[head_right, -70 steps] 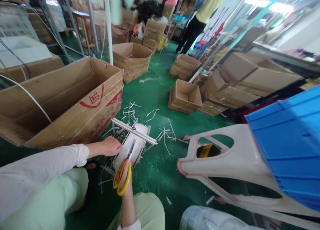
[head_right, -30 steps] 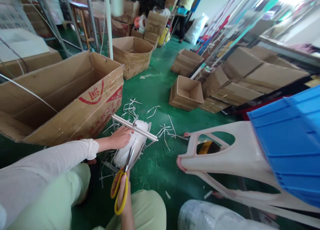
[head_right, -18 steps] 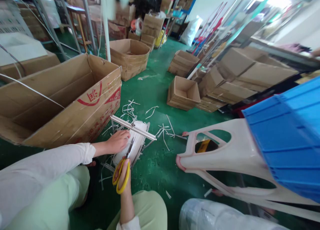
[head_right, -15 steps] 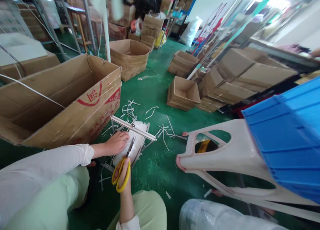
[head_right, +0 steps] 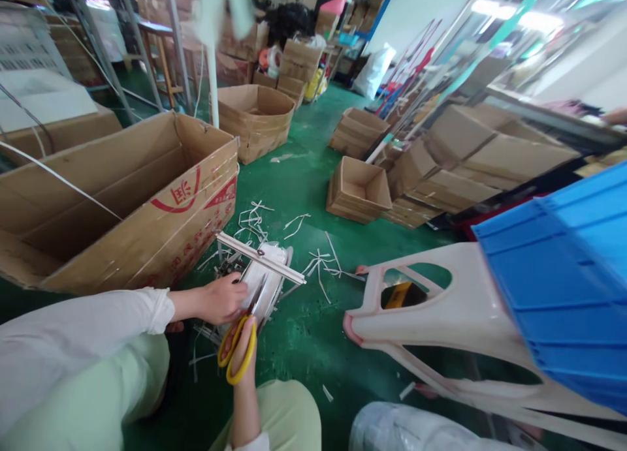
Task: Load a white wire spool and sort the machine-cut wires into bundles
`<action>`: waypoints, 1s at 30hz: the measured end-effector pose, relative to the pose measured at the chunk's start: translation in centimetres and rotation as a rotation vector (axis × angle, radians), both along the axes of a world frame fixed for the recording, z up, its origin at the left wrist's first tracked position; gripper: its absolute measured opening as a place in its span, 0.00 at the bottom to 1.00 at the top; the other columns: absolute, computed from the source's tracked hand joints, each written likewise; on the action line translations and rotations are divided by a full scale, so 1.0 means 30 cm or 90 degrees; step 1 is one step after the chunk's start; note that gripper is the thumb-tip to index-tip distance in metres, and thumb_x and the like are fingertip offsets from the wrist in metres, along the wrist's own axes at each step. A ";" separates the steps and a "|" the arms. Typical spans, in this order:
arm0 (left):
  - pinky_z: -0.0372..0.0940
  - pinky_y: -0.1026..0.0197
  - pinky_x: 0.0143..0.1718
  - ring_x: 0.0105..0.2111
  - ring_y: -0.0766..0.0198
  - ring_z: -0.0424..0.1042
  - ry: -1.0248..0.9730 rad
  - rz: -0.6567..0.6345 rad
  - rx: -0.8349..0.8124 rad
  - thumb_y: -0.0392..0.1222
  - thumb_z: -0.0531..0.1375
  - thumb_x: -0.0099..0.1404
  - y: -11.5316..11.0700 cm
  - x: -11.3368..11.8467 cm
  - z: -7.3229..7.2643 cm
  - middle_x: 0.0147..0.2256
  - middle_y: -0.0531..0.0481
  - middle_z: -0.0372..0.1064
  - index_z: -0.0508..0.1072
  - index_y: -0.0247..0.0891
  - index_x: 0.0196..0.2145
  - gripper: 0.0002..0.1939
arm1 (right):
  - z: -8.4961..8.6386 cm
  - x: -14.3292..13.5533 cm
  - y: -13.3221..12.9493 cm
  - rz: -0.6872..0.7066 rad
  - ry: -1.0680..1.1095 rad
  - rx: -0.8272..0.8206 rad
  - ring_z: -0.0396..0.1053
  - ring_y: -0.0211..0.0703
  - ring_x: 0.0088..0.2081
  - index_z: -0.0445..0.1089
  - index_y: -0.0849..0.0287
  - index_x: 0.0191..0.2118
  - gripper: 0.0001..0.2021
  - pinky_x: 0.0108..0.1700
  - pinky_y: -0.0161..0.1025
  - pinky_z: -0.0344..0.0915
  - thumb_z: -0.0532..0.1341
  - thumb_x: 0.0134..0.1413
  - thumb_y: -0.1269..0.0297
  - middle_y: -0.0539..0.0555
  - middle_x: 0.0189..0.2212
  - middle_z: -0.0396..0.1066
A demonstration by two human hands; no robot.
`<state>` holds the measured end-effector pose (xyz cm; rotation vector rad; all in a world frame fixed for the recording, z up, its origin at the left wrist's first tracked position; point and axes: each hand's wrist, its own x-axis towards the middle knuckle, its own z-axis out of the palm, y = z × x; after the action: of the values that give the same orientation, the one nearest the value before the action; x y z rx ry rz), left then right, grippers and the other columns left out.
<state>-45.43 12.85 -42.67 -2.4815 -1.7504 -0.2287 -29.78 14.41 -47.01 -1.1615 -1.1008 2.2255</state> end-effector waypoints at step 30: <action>0.50 0.45 0.63 0.48 0.53 0.66 0.081 -0.031 -0.035 0.38 0.62 0.60 -0.183 0.065 -0.158 0.39 0.47 0.74 0.77 0.43 0.29 0.04 | -0.034 -0.054 0.004 -0.019 -0.036 -0.025 0.52 0.35 0.09 0.61 0.55 0.24 0.32 0.11 0.32 0.52 0.47 0.49 0.26 0.43 0.07 0.56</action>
<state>-43.49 7.35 -47.41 -2.5177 -1.6700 -0.0261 -31.38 14.54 -48.03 -1.2569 -1.0592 2.2137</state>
